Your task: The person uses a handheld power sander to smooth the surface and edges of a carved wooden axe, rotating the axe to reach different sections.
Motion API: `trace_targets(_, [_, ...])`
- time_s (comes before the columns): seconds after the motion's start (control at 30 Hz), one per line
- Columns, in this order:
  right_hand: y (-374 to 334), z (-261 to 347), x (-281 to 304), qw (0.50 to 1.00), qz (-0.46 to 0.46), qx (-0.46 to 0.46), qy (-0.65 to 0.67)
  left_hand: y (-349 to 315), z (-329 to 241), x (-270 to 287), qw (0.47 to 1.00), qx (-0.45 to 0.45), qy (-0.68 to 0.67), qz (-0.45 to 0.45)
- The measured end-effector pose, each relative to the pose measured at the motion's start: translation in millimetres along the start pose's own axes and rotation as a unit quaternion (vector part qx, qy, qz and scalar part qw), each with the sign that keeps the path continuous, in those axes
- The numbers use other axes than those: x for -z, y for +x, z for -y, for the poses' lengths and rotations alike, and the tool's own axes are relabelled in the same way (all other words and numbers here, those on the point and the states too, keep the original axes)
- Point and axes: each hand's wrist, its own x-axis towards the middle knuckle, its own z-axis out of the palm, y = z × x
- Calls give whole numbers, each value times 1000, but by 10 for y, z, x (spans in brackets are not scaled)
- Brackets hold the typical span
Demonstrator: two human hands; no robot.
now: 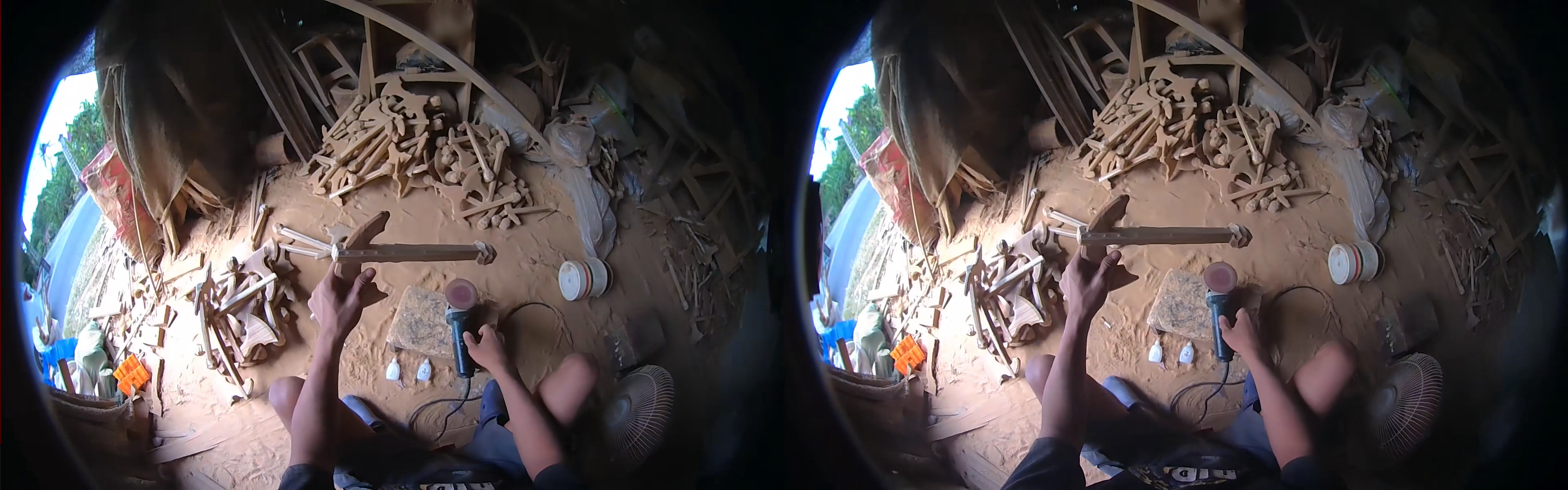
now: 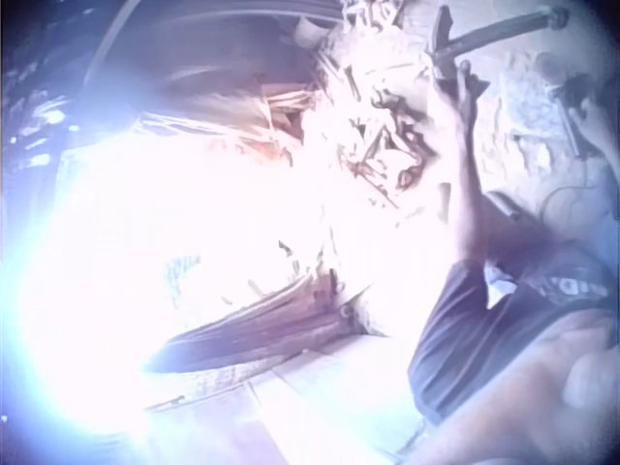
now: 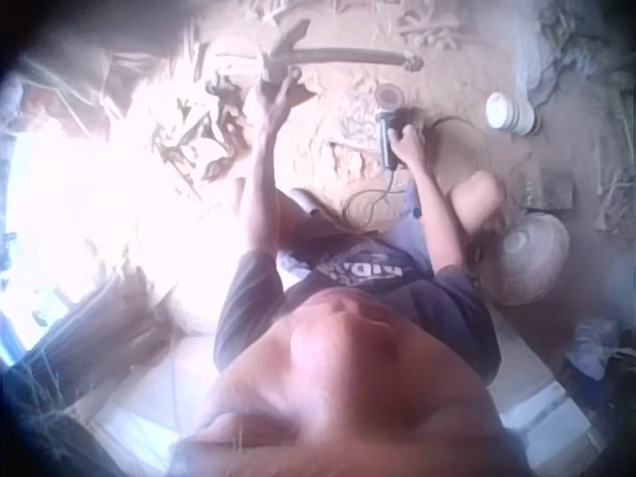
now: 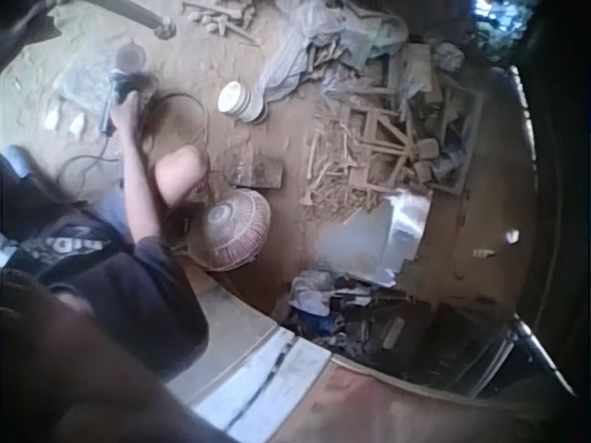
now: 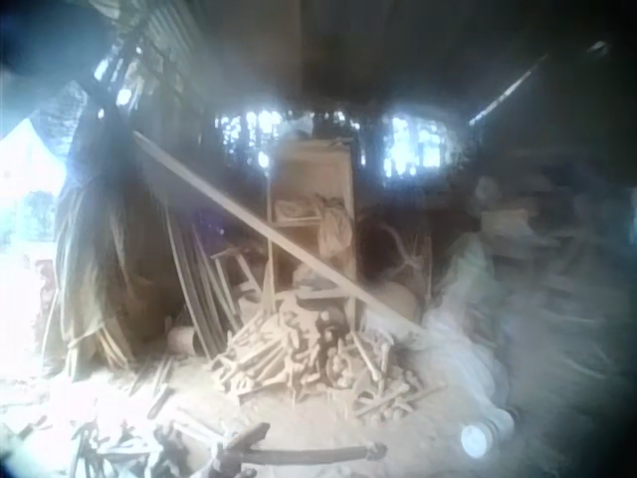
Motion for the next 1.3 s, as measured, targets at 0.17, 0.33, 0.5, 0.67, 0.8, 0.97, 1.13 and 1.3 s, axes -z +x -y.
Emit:
trace_targets(0.17, [111,-404,-1095,998,49,-40,-17,73,373,105,985,-2,-167,44])
trace_targets(0.33, [65,-355,-1222,998,41,-53,-12,43,572,190,987,12,-146,61])
trace_targets(0.5, [-441,-430,-1045,975,101,-87,178,61,489,206,992,49,-35,115])
trace_targets(0.67, [-294,-532,-968,533,344,-219,741,75,568,40,985,12,10,171])
trace_targets(0.8, [22,-471,-1102,295,379,-288,828,32,572,-73,976,12,58,211])
trace_targets(0.97, [-404,-598,-1205,677,235,-182,673,109,879,-220,983,3,-35,181])
trace_targets(1.13, [-388,-607,-642,615,156,-163,755,164,1041,-349,939,51,-225,254])
trace_targets(1.3, [-168,-401,254,658,163,-9,735,94,812,-469,916,45,-238,319])
